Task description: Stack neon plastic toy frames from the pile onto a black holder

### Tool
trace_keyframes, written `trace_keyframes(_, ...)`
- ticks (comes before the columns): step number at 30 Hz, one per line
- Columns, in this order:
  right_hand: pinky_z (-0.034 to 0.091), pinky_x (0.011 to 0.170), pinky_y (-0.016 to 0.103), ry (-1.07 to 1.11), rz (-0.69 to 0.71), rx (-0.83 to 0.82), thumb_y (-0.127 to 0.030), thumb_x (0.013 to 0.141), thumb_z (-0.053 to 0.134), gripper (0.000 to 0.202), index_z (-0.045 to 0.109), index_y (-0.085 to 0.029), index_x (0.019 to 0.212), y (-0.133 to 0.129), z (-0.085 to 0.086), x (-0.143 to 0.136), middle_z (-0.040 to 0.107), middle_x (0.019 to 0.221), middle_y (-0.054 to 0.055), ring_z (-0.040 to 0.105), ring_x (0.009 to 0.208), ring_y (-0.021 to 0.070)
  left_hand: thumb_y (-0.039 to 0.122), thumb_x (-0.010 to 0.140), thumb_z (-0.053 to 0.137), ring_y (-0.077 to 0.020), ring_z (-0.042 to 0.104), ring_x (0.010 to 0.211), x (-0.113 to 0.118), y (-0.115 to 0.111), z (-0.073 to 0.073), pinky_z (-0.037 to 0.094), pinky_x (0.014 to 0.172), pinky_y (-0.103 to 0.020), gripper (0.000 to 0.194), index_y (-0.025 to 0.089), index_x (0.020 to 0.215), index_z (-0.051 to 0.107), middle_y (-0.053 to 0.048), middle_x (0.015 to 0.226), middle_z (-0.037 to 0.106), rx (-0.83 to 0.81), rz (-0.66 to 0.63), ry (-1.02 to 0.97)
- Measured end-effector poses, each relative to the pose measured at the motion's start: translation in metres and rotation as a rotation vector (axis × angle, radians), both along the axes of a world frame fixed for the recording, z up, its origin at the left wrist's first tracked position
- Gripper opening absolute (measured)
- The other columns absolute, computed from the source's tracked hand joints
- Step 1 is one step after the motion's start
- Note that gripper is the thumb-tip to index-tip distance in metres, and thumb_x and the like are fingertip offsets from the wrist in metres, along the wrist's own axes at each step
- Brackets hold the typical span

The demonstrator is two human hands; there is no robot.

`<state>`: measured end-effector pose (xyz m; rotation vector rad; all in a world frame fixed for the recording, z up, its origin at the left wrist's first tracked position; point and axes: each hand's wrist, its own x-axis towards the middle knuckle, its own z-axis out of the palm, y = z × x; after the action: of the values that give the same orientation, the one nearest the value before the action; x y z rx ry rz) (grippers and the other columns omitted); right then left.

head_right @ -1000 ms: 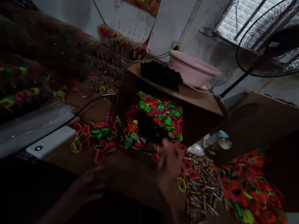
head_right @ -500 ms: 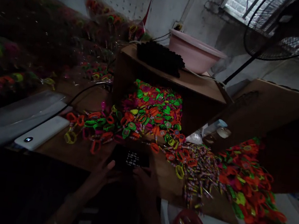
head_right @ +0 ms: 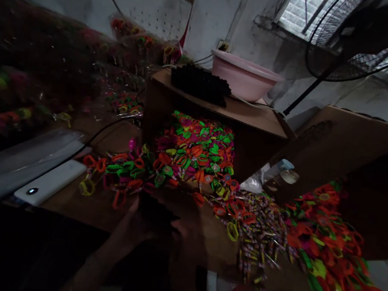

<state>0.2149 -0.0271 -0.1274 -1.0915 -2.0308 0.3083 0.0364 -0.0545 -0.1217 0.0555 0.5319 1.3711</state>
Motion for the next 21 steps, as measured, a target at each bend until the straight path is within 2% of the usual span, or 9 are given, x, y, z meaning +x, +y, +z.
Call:
trace_keyframes(4,0.054,0.079,0.035,0.06,-0.067,0.013,-0.024,0.09,0.045,0.024,0.066,-0.024,0.102,0.0,0.003,-0.001,0.071,0.097,0.006,0.067,0.092,0.0209,0.035,0.079,0.062,-0.0244,0.067,0.082,-0.001,0.001,0.013,0.054,0.065,-0.035,0.02,0.018,0.089,0.066,-0.006,0.089,0.071,-0.076,0.04,0.018)
trace_keyframes(7,0.054,0.077,0.034,0.047,-0.015,-0.015,-0.027,0.091,0.043,0.026,0.067,-0.024,0.102,-0.001,0.012,0.0,0.072,0.097,0.006,0.067,0.092,0.021,0.03,0.079,0.058,-0.0246,0.067,0.077,-0.005,0.0,0.013,0.054,0.065,-0.04,0.015,0.018,0.084,0.064,-0.005,0.082,0.07,-0.145,0.069,0.016)
trace_keyframes(9,0.054,0.077,0.034,0.035,0.03,-0.035,-0.029,0.091,0.044,0.026,0.069,-0.025,0.1,-0.003,0.019,0.001,0.072,0.097,0.006,0.067,0.093,0.0211,0.031,0.08,0.056,-0.0257,0.066,0.082,-0.007,-0.002,0.014,0.055,0.071,-0.045,0.019,0.018,0.091,0.064,-0.005,0.087,0.07,-0.158,0.095,0.028)
trace_keyframes(11,0.053,0.076,0.033,0.069,0.003,-0.053,-0.031,0.09,0.049,0.022,0.069,-0.025,0.096,-0.006,0.024,0.0,0.072,0.095,0.006,0.067,0.091,0.0208,0.029,0.08,0.056,-0.0258,0.066,0.086,-0.009,-0.005,0.017,0.055,0.075,-0.046,0.023,0.019,0.1,0.063,-0.005,0.092,0.069,-0.147,0.119,0.037)
trace_keyframes(14,0.053,0.076,0.032,0.16,-0.064,-0.065,-0.031,0.087,0.054,0.016,0.069,-0.025,0.092,-0.013,0.03,-0.005,0.071,0.091,0.004,0.066,0.089,0.02,0.021,0.074,0.055,-0.0222,0.066,0.085,-0.009,-0.009,0.024,0.055,0.073,-0.039,0.034,0.023,0.107,0.061,-0.001,0.09,0.069,-0.139,0.169,0.049)
trace_keyframes(17,0.052,0.077,0.034,0.231,-0.048,-0.076,-0.031,0.087,0.054,0.016,0.069,-0.025,0.091,-0.017,0.037,-0.01,0.071,0.091,0.004,0.065,0.09,0.021,0.017,0.064,0.054,-0.021,0.066,0.085,-0.009,-0.013,0.033,0.055,0.073,-0.035,0.047,0.022,0.11,0.062,0.0,0.089,0.069,-0.132,0.208,0.114)
trace_keyframes(21,0.052,0.081,0.037,0.372,-0.195,-0.129,-0.034,0.085,0.056,0.018,0.069,-0.024,0.093,-0.015,0.049,-0.009,0.071,0.095,0.006,0.065,0.092,0.0221,0.013,0.051,0.053,-0.0227,0.066,0.086,-0.008,-0.018,0.04,0.056,0.074,-0.033,0.059,0.019,0.109,0.064,-0.001,0.087,0.07,-0.113,0.247,0.246)
